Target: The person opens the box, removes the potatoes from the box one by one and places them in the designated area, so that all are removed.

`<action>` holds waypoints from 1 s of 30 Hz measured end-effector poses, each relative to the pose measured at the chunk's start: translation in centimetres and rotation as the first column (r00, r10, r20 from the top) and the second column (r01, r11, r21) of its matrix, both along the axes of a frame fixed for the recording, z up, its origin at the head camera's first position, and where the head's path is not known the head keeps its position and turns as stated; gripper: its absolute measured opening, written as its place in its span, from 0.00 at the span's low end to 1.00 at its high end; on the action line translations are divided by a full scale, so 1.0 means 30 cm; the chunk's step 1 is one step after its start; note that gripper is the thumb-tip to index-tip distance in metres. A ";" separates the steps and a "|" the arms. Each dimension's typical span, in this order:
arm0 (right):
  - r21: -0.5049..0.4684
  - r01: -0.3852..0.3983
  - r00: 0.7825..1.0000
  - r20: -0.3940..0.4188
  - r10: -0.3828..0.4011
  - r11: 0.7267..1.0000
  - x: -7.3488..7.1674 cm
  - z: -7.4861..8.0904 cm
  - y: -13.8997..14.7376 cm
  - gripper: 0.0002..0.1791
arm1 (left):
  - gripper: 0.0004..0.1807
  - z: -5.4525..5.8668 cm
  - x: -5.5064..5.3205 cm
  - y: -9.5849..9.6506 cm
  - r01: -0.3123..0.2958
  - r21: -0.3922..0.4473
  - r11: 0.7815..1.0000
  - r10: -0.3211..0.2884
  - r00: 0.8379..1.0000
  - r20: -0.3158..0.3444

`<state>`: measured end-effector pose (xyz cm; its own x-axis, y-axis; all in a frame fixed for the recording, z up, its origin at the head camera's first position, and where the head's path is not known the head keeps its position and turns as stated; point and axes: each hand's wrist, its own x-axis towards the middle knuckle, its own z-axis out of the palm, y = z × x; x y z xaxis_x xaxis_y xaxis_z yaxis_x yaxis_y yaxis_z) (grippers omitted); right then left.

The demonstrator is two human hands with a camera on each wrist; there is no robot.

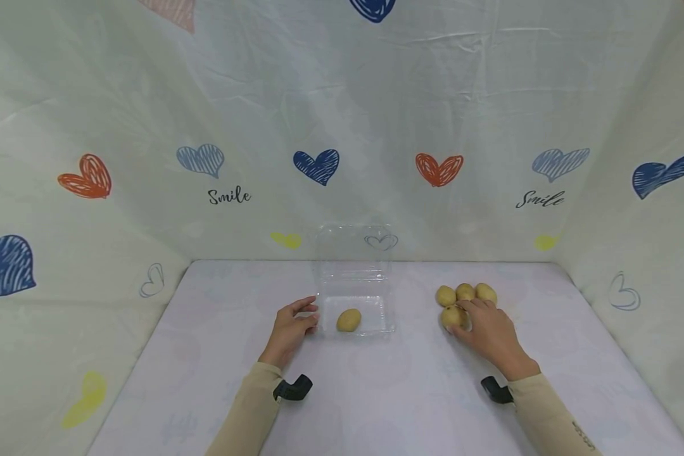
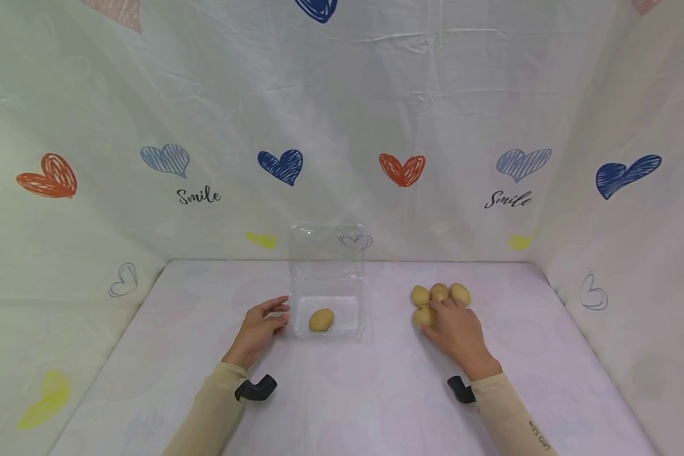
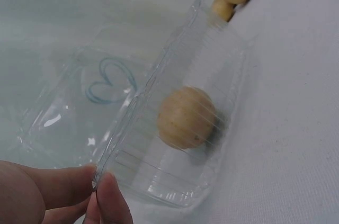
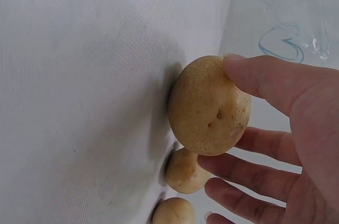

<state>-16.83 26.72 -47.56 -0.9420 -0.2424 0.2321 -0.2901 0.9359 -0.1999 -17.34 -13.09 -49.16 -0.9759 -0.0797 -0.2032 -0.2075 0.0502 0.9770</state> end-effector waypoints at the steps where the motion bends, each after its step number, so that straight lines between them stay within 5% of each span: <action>1: 0.000 -0.002 1.000 -0.002 0.002 1.000 0.001 0.001 -0.001 0.31 | 0.25 0.000 0.000 0.000 0.000 0.002 1.000 0.000 1.000 0.002; 15: 0.013 -0.021 0.999 -0.037 0.021 1.000 0.004 0.006 -0.004 0.30 | 0.25 0.002 0.000 0.001 0.007 0.009 1.000 -0.007 1.000 0.010; 30: 0.003 -0.113 0.970 -0.216 0.111 0.994 -0.011 0.073 -0.077 0.28 | 0.26 -0.001 -0.002 -0.002 0.015 0.015 1.000 -0.016 1.000 0.009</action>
